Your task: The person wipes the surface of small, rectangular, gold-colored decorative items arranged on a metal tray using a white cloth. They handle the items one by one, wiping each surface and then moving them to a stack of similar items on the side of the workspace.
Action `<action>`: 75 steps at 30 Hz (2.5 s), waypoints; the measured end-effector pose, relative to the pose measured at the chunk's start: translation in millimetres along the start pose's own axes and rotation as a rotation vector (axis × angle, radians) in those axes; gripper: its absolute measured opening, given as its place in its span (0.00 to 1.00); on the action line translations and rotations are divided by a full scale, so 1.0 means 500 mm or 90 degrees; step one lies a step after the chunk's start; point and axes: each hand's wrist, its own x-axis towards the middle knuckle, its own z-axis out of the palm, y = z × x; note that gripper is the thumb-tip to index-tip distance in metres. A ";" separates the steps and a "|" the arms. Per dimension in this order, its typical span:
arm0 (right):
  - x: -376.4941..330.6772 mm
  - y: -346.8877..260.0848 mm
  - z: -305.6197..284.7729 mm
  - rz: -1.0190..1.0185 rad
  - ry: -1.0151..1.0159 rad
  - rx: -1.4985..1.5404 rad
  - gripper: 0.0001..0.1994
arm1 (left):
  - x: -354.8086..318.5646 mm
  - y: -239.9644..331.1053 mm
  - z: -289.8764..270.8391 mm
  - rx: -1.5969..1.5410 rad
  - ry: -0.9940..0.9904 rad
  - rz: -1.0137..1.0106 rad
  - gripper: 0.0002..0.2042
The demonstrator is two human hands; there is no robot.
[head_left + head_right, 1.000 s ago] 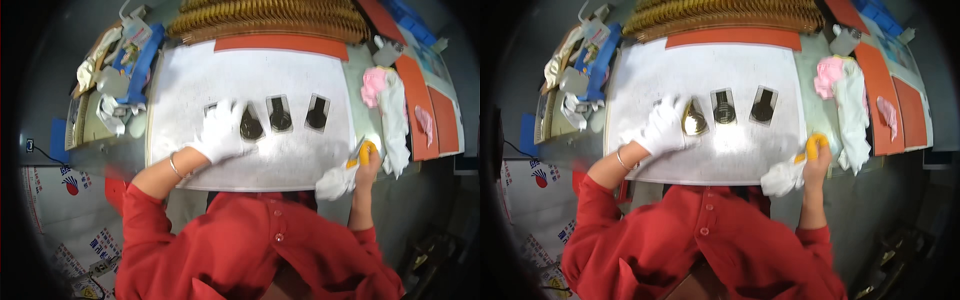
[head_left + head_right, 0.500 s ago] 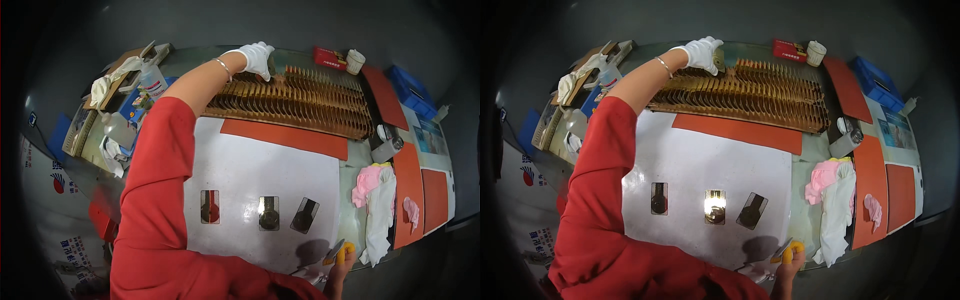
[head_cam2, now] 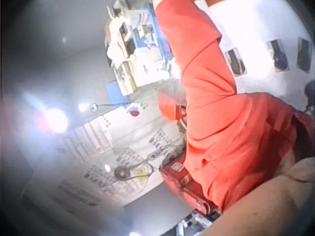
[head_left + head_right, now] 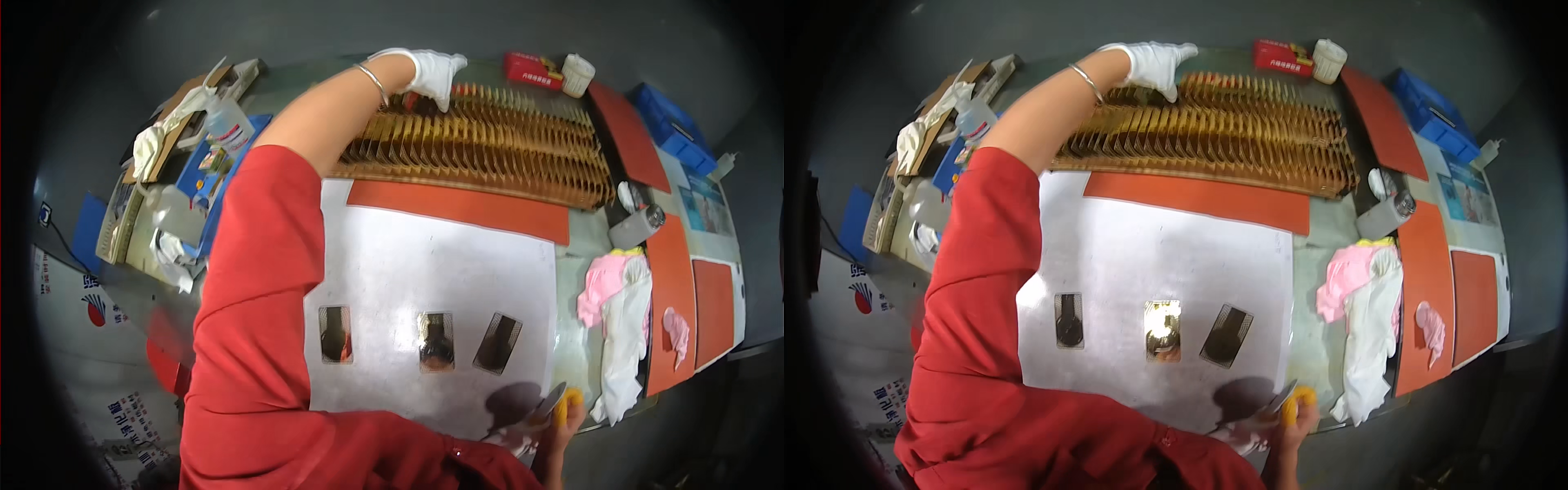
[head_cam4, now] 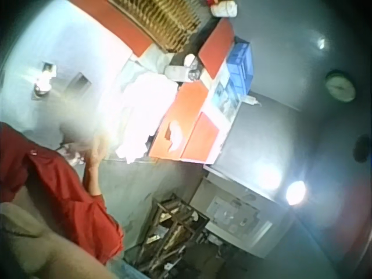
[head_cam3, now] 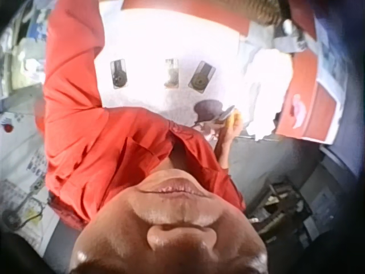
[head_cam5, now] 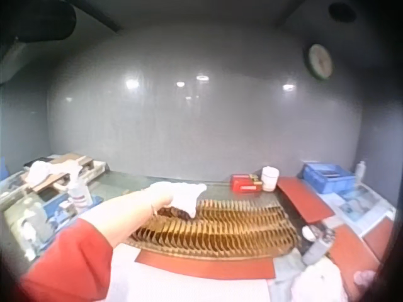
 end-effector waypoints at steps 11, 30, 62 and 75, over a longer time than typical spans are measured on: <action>-0.008 0.038 -0.005 -0.080 0.015 -0.042 0.05 | -0.677 0.115 0.213 -0.151 -0.084 -0.041 0.58; 0.014 0.067 -0.023 -0.073 0.024 -0.020 0.05 | -0.732 0.138 0.323 -0.314 0.140 0.001 0.39; -0.008 0.030 -0.012 0.025 0.005 0.039 0.07 | -0.208 0.057 -0.035 -0.208 0.160 -0.008 0.35; 0.003 0.016 0.004 -0.014 -0.032 0.074 0.04 | -0.602 0.309 0.304 -0.233 0.103 0.091 0.42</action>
